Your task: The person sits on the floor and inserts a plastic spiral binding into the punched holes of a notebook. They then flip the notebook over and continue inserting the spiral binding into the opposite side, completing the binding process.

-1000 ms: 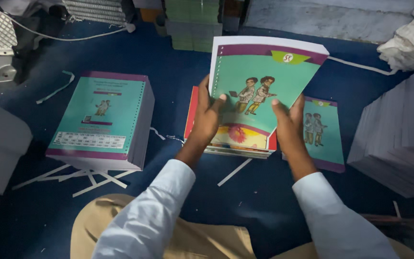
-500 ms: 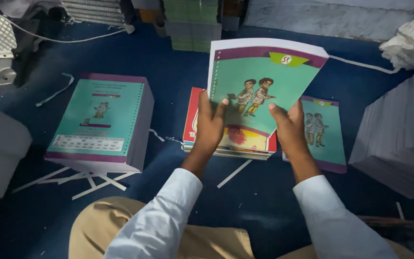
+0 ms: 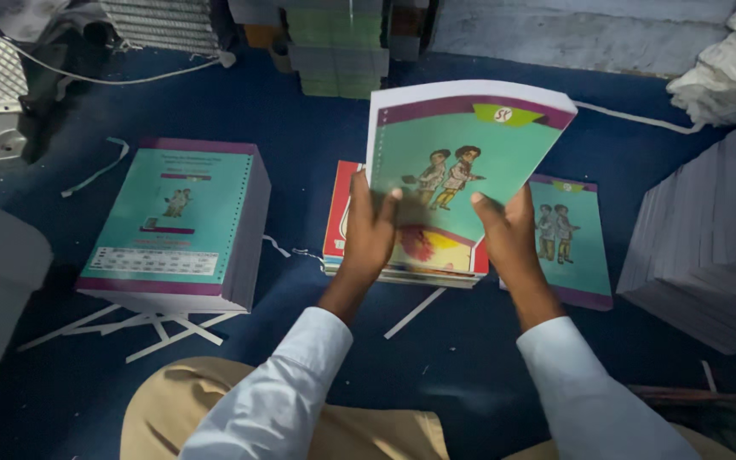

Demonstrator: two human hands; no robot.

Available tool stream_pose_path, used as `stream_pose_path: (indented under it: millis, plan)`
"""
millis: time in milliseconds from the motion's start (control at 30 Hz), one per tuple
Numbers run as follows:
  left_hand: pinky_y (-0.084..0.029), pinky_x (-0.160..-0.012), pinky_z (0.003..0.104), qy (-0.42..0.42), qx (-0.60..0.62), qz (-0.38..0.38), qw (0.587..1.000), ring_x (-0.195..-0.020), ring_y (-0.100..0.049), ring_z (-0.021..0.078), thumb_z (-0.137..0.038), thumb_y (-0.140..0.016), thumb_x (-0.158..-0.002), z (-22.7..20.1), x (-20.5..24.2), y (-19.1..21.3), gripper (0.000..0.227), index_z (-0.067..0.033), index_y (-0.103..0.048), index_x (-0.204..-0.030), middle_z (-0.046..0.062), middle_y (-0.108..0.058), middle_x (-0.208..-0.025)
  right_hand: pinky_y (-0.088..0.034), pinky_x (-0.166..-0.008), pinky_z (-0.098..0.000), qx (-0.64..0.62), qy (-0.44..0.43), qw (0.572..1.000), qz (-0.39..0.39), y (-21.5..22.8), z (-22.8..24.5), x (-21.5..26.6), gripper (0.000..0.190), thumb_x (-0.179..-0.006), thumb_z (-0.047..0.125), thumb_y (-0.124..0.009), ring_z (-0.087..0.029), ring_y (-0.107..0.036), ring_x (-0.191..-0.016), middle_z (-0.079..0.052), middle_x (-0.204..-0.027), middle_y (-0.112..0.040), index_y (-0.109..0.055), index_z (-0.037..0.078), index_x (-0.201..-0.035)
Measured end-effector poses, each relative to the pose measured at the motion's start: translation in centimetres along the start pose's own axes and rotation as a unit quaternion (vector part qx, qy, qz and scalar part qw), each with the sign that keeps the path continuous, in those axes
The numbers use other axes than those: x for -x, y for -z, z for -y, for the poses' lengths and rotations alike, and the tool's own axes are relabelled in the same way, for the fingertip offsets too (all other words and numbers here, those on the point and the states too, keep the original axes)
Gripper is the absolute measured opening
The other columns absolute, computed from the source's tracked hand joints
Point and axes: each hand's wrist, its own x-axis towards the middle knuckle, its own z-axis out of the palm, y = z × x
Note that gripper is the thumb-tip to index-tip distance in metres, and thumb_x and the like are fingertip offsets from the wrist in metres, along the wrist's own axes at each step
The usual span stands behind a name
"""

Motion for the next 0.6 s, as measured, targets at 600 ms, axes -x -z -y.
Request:
stream_pose_path:
  millis: [600]
  plan:
    - [-0.055,-0.092,0.035,0.007,0.033,-0.010,0.999,-0.107,-0.069,0.0212,-0.016,-0.068,-0.100,-0.6,-0.7,0.6,0.029,-0.0046,-0.055,-0.123,0.012,-0.073,-0.111,-0.044,-0.110,-0.0323,0.019,-0.020,0.999,-0.029,0.1,-1.0,-0.3,0.047,-0.097,0.003,-0.066,-0.020,-0.059,-0.125,-0.012,-0.135,-0.062,-0.049,-0.002,-0.141]
